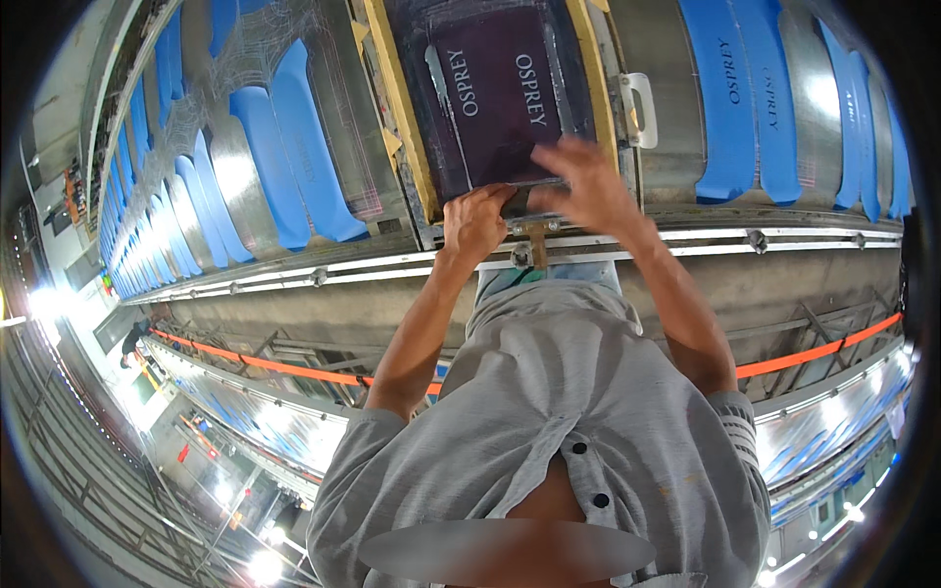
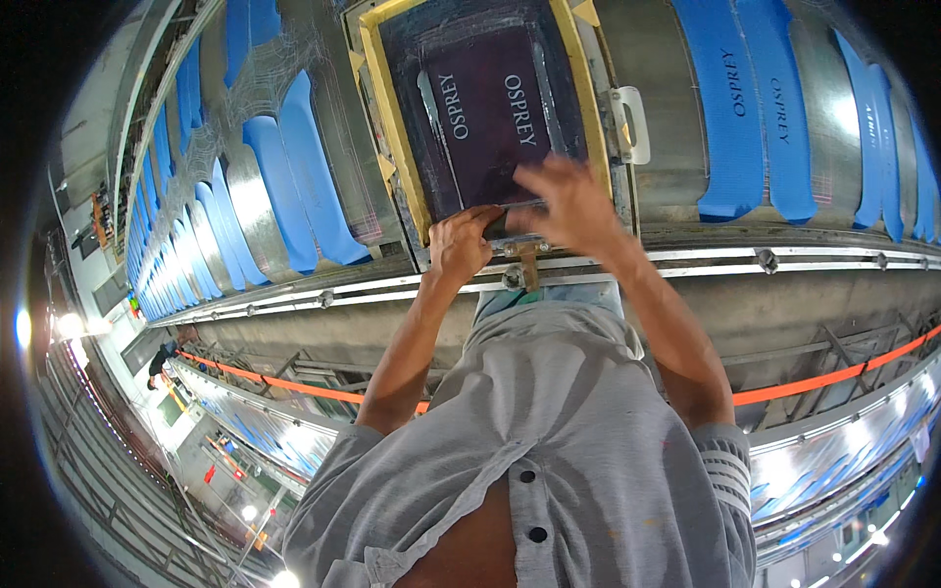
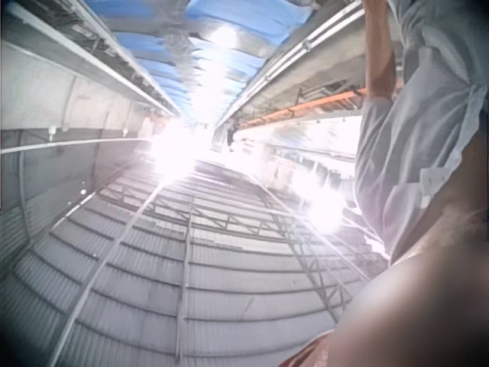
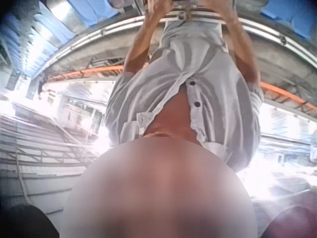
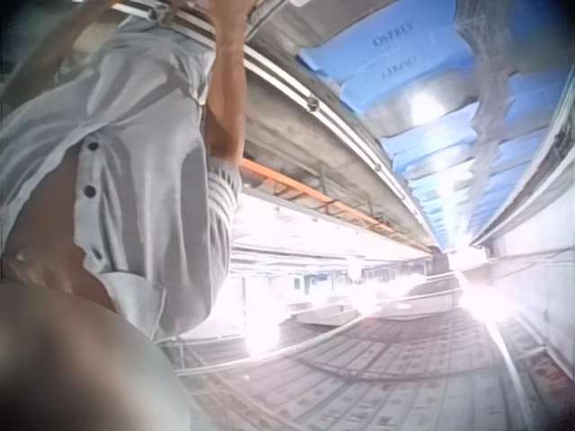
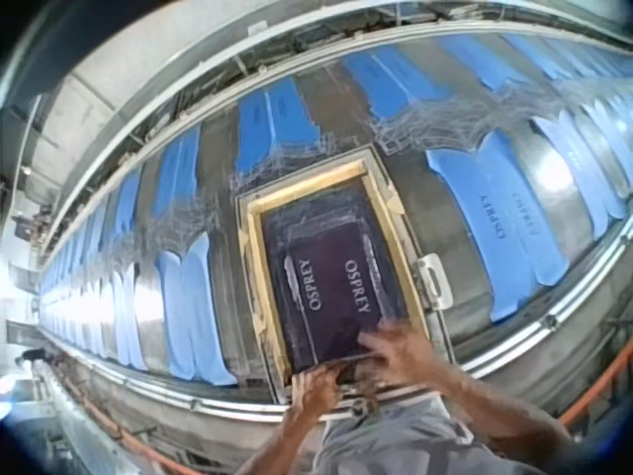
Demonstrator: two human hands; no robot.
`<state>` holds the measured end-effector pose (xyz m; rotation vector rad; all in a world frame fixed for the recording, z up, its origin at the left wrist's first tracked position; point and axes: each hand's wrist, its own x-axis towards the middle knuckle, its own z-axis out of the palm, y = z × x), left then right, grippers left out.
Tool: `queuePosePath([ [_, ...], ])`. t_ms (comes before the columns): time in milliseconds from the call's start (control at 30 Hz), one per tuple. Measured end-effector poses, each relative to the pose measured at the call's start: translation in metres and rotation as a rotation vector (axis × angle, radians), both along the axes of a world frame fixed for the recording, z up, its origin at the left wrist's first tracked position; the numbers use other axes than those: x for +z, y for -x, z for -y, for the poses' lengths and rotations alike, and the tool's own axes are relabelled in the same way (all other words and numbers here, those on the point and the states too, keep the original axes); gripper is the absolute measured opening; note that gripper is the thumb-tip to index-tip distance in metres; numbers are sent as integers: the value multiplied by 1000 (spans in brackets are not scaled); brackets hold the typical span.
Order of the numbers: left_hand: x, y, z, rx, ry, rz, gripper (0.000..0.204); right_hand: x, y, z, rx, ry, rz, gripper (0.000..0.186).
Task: The person uses a handheld squeegee to repeatedly press and smooth a dark fabric panel labeled 'OSPREY' within a rectangular frame on a conveyor line. The person moves the squeegee across the surface in back-and-forth strokes, occasionally adjusting the frame or repositioning the panel.
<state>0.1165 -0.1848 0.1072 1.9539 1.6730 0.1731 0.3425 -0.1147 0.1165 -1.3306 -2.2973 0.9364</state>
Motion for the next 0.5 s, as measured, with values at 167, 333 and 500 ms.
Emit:
queuePosePath([
  [167, 7, -49, 20, 9, 28, -21, 46, -72, -108, -68, -891, -32, 125, 52],
  [333, -3, -15, 53, 24, -94, 78, 44, -64, -80, -63, -877, 36, 72, 47],
  [500, -114, -90, 93, -31, -55, 70, 38, -148, -160, -1, -988, 129, -167, 40],
])
